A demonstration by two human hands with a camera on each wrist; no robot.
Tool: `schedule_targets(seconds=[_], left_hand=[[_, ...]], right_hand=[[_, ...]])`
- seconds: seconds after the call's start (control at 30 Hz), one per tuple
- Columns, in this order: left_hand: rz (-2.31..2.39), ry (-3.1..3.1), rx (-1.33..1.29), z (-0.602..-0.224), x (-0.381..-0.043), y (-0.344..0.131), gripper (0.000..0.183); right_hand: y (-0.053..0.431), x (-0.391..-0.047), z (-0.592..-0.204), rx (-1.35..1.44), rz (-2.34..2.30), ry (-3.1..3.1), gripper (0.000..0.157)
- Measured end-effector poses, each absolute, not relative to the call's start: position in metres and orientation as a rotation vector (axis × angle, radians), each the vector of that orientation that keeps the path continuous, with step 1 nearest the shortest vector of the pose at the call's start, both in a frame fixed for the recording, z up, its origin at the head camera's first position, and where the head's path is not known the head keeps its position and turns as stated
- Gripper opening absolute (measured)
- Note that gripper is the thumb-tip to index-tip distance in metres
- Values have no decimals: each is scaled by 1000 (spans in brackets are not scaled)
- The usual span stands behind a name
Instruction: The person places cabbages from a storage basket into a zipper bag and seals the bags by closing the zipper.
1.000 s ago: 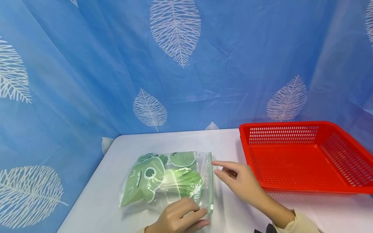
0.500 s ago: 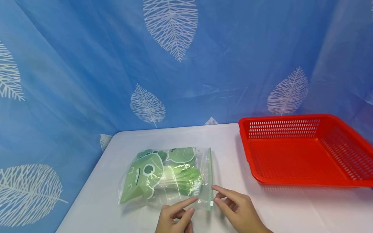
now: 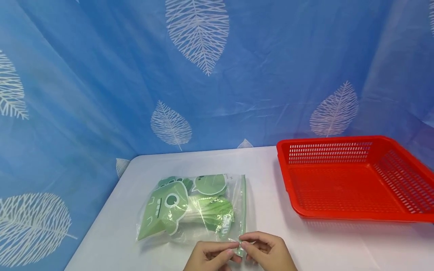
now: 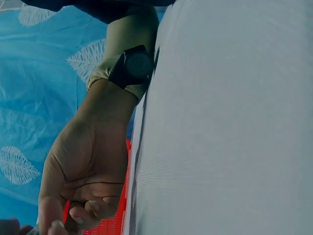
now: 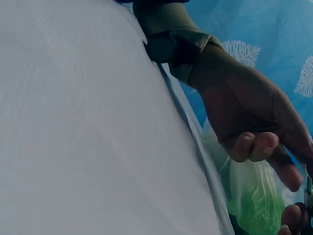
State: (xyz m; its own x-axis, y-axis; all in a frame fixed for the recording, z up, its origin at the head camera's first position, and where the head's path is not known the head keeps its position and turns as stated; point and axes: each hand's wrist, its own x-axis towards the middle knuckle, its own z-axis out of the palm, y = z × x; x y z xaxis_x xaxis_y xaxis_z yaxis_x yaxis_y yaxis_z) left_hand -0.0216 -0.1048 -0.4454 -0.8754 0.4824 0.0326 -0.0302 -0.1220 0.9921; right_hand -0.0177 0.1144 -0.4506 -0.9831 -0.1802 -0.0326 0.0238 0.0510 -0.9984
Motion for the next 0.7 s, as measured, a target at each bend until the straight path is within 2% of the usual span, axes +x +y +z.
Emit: schedule_targets(seconds=[0.3,0.53,0.7], left_hand=[[2120,1715,502,-447,-15,-93,25],[2077,1824,157,-442,-12,-92,21],[2124,1807,171,-446,-15,-91,22]], right_hand=[[121,-19,-460,-296,-2095,1959,23],[124,-21,-462,-274,-2082,1921,25],[125,-21,-463,-431,-2130,1892,22]])
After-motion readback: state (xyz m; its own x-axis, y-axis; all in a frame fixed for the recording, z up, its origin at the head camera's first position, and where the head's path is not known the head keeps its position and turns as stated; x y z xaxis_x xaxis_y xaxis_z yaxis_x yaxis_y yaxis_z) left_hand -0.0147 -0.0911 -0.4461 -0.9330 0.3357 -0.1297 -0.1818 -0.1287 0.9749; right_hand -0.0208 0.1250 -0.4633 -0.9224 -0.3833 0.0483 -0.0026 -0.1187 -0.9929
